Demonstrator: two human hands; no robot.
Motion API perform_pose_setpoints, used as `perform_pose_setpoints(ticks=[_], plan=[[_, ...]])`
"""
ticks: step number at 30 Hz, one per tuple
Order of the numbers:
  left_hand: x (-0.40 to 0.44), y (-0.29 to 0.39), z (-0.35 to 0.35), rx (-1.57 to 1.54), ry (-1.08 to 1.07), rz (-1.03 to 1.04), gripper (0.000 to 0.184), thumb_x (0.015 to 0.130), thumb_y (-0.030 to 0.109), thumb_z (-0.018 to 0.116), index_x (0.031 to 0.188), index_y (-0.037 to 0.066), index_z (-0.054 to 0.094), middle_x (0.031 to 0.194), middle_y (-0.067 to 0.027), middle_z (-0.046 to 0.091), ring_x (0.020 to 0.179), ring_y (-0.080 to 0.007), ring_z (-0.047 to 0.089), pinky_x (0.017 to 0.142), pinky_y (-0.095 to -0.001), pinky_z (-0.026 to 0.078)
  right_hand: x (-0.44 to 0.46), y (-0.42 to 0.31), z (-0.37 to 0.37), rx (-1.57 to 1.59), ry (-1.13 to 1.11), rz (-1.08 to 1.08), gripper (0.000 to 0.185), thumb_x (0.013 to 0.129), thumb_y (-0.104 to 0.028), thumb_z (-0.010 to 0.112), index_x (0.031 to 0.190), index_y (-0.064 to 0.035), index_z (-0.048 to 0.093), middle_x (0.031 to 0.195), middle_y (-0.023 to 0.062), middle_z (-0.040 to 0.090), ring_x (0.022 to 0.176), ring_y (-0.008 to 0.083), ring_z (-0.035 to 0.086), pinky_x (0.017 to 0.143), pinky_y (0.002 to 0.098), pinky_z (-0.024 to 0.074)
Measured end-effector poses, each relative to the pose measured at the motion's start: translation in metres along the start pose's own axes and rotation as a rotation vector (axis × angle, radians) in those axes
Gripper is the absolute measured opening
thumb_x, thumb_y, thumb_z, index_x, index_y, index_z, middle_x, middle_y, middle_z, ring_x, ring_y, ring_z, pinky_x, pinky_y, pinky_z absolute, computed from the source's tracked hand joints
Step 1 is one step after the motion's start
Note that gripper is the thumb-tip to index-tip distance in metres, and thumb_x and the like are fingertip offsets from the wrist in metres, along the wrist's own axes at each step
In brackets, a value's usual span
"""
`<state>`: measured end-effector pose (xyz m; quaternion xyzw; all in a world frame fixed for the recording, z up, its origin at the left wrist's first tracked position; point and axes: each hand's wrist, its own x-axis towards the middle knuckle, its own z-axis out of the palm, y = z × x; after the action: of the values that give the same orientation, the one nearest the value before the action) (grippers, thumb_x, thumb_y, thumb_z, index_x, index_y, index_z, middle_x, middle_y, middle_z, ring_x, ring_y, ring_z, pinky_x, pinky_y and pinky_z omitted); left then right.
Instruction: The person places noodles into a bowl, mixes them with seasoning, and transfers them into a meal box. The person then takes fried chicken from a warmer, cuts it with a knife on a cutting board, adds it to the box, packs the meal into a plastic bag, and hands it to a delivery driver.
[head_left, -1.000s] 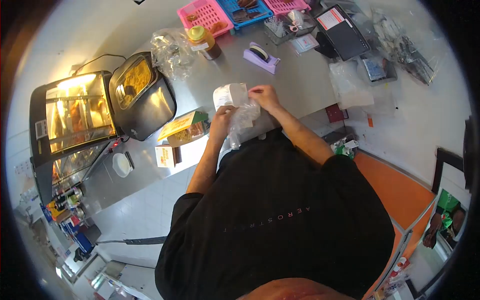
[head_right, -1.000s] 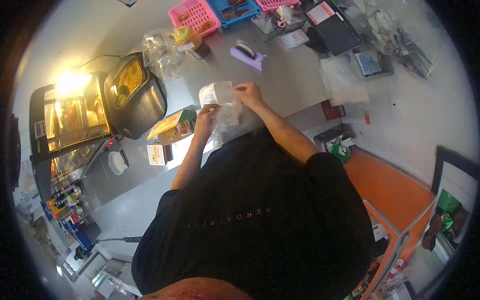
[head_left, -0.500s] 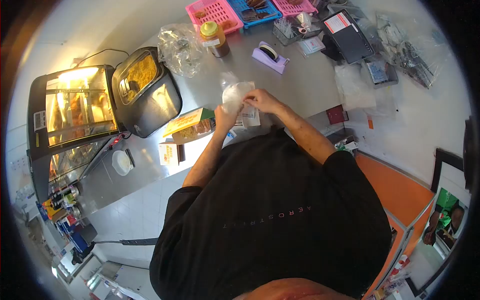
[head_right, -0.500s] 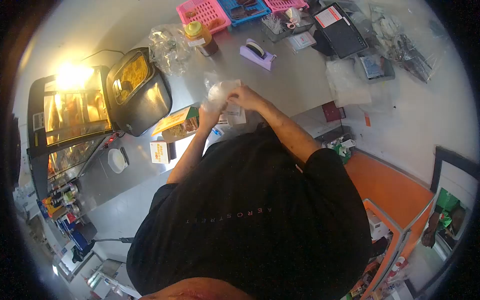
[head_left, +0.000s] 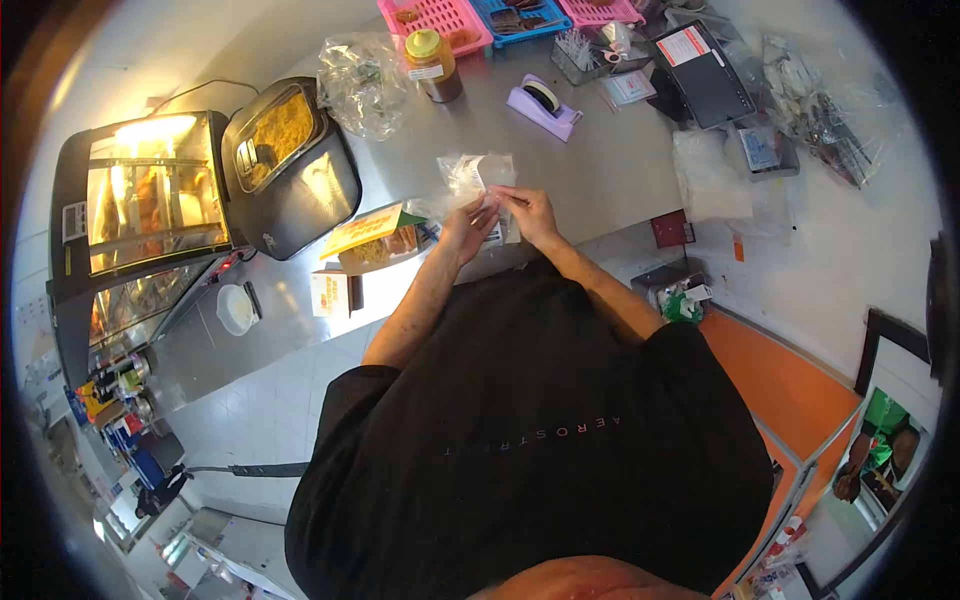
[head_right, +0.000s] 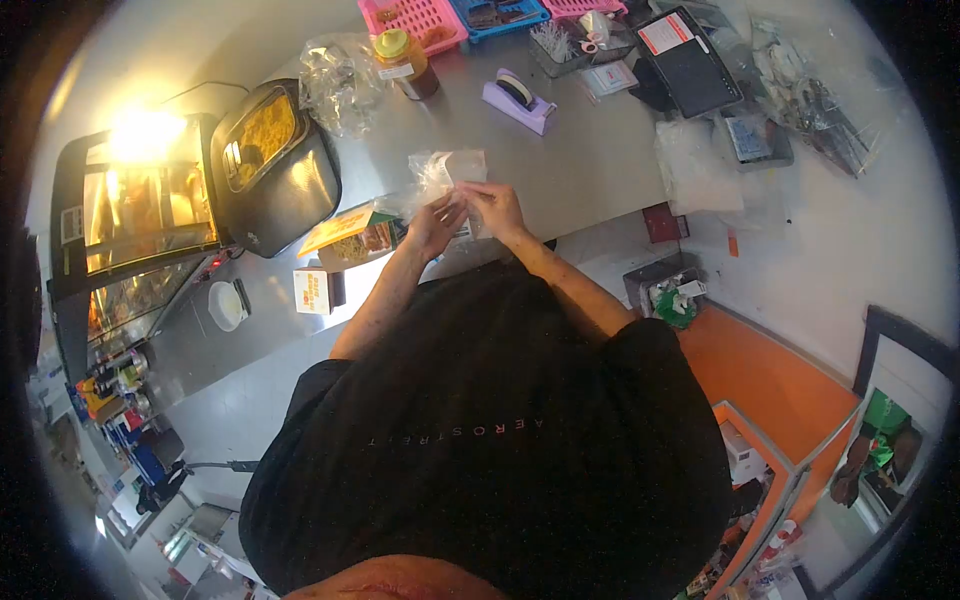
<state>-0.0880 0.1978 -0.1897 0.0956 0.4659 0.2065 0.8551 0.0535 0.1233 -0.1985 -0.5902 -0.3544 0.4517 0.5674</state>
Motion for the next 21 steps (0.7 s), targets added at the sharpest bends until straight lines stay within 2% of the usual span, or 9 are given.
perform_pose_setpoints(ticks=[2, 5, 8, 14, 17, 21], plan=[[-0.005, 0.000, 0.004, 0.013, -0.014, 0.016, 0.028, 0.095, 0.016, 0.050, 0.120, 0.004, 0.053, 0.113, -0.0082, 0.051, 0.107, -0.0210, 0.052, 0.095, -0.0342, 0.046, 0.003, 0.002, -0.003, 0.104, -0.064, 0.043, 0.035, 0.088, -0.007, 0.065, 0.122, -0.0038, 0.057, 0.095, 0.0067, 0.065, 0.088, 0.0109, 0.060, 0.080, 0.0244, 0.0466], [-0.010, -0.002, 0.004, 0.022, -0.046, 0.035, 0.030, 0.096, 0.015, 0.048, 0.123, 0.003, 0.052, 0.116, -0.0087, 0.050, 0.109, -0.0217, 0.051, 0.097, -0.0353, 0.045, 0.004, 0.003, -0.006, 0.175, -0.095, 0.069, 0.047, 0.088, -0.003, 0.064, 0.128, -0.0073, 0.039, 0.090, 0.0082, 0.063, 0.085, 0.0118, 0.060, 0.078, 0.0246, 0.0465], [-0.009, -0.004, 0.000, -0.018, -0.057, 0.033, 0.030, 0.096, 0.015, 0.048, 0.123, 0.003, 0.052, 0.117, -0.0085, 0.049, 0.109, -0.0220, 0.051, 0.098, -0.0358, 0.045, 0.004, 0.001, -0.007, 0.226, -0.113, 0.085, 0.046, 0.087, -0.002, 0.064, 0.121, -0.0096, 0.034, 0.089, 0.0084, 0.062, 0.085, 0.0120, 0.059, 0.076, 0.0248, 0.0462], [-0.004, -0.008, -0.005, -0.013, -0.053, 0.037, 0.029, 0.096, 0.015, 0.049, 0.122, 0.004, 0.052, 0.118, -0.0092, 0.048, 0.108, -0.0221, 0.051, 0.098, -0.0366, 0.045, 0.012, 0.011, -0.005, 0.183, -0.125, 0.084, 0.046, 0.086, -0.003, 0.066, 0.119, -0.0096, 0.036, 0.090, 0.0077, 0.063, 0.085, 0.0126, 0.060, 0.077, 0.0256, 0.0466], [-0.004, -0.007, -0.008, -0.043, -0.063, 0.036, 0.030, 0.095, 0.015, 0.050, 0.123, 0.003, 0.051, 0.117, -0.0095, 0.048, 0.107, -0.0223, 0.052, 0.098, -0.0372, 0.046, 0.016, 0.010, -0.003, 0.158, -0.108, 0.158, 0.044, 0.086, -0.003, 0.066, 0.119, -0.0089, 0.036, 0.090, 0.0077, 0.063, 0.087, 0.0132, 0.060, 0.078, 0.0264, 0.0467], [-0.006, -0.004, -0.008, -0.120, -0.039, 0.015, 0.031, 0.095, 0.016, 0.052, 0.123, 0.004, 0.049, 0.115, -0.0094, 0.048, 0.107, -0.0222, 0.053, 0.097, -0.0372, 0.048, 0.018, 0.005, -0.007, 0.200, -0.191, 0.166, 0.043, 0.086, -0.003, 0.065, 0.118, -0.0081, 0.037, 0.090, 0.0089, 0.064, 0.088, 0.0137, 0.061, 0.080, 0.0273, 0.0467]])
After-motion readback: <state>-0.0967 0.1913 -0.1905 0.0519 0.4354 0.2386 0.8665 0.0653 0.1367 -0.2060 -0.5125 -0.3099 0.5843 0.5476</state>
